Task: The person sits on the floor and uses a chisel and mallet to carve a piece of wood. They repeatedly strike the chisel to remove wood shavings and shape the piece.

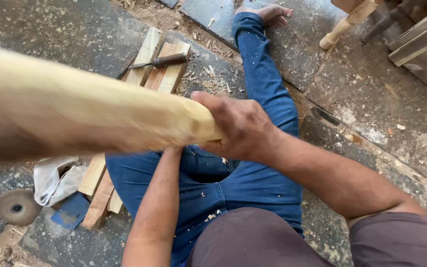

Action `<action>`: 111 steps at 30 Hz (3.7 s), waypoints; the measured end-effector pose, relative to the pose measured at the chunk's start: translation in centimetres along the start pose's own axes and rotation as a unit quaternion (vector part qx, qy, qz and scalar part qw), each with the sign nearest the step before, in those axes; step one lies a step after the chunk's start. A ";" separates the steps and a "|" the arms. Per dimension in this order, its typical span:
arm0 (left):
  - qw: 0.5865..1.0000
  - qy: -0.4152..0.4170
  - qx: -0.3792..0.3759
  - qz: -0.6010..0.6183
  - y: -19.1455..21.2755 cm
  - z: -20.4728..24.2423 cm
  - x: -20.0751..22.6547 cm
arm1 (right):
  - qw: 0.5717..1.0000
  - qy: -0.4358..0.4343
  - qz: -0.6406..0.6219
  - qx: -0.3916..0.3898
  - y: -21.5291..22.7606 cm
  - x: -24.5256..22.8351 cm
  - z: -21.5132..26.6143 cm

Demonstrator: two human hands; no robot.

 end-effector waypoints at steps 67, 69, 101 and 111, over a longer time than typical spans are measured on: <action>0.984 0.122 0.110 -0.065 2.0 4.2 11.4 | 0.755 -0.564 0.060 -0.328 -1.9 8.8 29.1; 0.988 0.076 0.047 -0.125 -1.1 -0.9 12.9 | 0.740 -0.569 0.073 -0.352 -2.4 9.5 29.7; 0.943 -0.163 0.172 0.232 3.8 8.2 19.2 | 0.775 -0.219 0.343 -0.483 -1.5 10.1 16.9; 0.889 -0.137 0.153 0.408 -1.6 15.2 21.7 | 0.970 -0.101 -0.151 -0.163 -12.6 -2.9 11.2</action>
Point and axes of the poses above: each hand's wrist, its own z-axis away from the middle knuckle, its own y-axis out of the back of the hand, x = y × z, the point moved 2 cm from there along -z, towards the middle knuckle, and after that the axes turned 13 degrees about z, right-handed, at the moved point
